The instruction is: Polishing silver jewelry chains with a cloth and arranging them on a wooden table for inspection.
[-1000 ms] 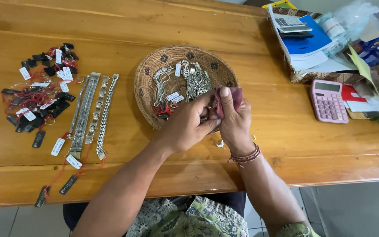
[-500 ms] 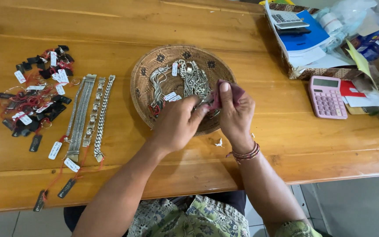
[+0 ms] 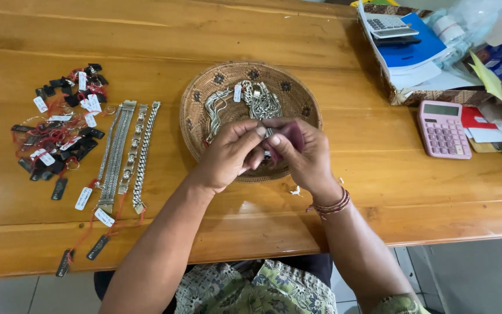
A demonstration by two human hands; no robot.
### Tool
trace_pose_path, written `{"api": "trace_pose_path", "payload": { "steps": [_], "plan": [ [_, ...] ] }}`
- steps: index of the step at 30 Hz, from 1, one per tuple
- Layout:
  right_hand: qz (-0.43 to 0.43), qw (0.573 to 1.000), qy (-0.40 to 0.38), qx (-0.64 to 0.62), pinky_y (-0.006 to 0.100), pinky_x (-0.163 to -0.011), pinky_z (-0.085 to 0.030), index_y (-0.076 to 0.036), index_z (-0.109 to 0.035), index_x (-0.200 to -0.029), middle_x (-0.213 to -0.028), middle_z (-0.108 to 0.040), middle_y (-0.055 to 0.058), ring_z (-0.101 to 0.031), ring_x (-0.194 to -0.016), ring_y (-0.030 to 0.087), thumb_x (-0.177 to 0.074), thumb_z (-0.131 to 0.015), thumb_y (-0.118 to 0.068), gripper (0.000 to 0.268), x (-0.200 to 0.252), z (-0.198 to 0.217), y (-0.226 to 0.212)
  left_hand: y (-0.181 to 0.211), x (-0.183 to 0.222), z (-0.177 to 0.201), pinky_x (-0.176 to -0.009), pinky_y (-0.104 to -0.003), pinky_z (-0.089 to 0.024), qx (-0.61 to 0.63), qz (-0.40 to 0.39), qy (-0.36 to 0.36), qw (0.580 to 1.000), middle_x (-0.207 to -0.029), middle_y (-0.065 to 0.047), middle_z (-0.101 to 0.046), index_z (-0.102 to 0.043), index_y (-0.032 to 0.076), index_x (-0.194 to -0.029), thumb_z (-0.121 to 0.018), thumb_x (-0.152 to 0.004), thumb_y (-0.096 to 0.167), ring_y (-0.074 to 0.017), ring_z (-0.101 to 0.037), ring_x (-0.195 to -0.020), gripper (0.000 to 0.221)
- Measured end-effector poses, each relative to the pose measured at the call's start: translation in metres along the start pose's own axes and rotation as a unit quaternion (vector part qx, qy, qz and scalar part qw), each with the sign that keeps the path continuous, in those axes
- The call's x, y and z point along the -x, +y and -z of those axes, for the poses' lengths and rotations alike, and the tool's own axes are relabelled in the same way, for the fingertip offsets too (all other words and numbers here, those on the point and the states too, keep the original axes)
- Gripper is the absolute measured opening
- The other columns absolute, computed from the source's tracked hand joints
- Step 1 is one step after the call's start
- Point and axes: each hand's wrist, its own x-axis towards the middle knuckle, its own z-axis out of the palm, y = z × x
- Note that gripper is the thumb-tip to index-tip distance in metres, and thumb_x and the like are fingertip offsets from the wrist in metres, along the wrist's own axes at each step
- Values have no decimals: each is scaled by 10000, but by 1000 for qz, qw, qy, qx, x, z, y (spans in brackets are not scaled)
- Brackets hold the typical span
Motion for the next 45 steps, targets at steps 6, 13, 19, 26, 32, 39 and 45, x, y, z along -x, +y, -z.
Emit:
{"api": "trace_pose_path", "payload": {
  "steps": [6, 13, 19, 26, 32, 39, 45],
  "plan": [
    [-37, 999, 11, -20, 272, -611, -582, 91, -696, -1140, -634, -687, 133, -694, -563, 177, -1042, -557, -55, 225, -2, -1, -6, -29, -2, 11, -348, -144, -333, 17, 11, 26, 999, -454, -6, -473, -649, 14, -850, -509, -1062, 151, -18, -377, -354, 289],
    [-34, 999, 12, 0, 310, -604, -595, 107, -688, -1135, -680, -704, 164, -698, -595, 198, -981, -655, -20, 202, 1, -2, -3, -7, 0, 0, -350, -148, -347, 12, 8, 27, 1000, -458, 0, -464, -653, 8, -855, -495, -1066, 148, -15, -385, -360, 299],
    [-48, 999, 4, 1, 302, -548, -620, 77, -695, -1136, -652, -690, 152, -708, -560, 187, -1029, -578, -54, 207, -1, 3, -5, -40, -2, 18, -370, -138, -323, 54, 54, 5, 997, -457, 38, -419, -643, 42, -864, -489, -1080, 218, -5, -352, -364, 318],
    [-85, 985, 76, -128, 251, -475, -596, 90, -637, -1223, -648, -636, 114, -658, -514, 144, -1095, -478, -172, 332, -5, 10, 5, -9, -2, 7, -453, -196, -364, -185, -115, 17, 976, -515, -25, -497, -668, 12, -877, -567, -1045, 139, -72, -402, -439, 234],
    [17, 996, 42, -77, 264, -529, -557, 14, -661, -1308, -911, -560, 100, -579, -637, 93, -1066, -559, -197, 337, -1, 5, 6, -22, 6, 4, -521, -355, -542, -490, -221, 98, 837, -654, -121, -672, -716, 72, -967, -611, -1010, 224, -287, -693, -574, 189],
    [41, 991, 105, 66, 243, -421, -484, 67, -755, -970, -536, -588, 104, -598, -433, 152, -1048, -616, -116, 243, -3, -3, -8, -26, 5, -6, -476, -261, -541, -607, -332, 110, 713, -607, -31, -640, -728, 116, -956, -621, -1017, 180, -164, -629, -492, 139],
    [-42, 982, 182, 5, 217, -415, -434, 4, -733, -1040, -615, -616, 81, -512, -425, 93, -1123, -514, -187, 303, -8, 22, 13, -10, 6, -3, -420, -313, -512, -548, -301, 138, 768, -619, -68, -634, -719, 66, -1016, -585, -1026, 182, -214, -647, -494, 178]
  ]
}}
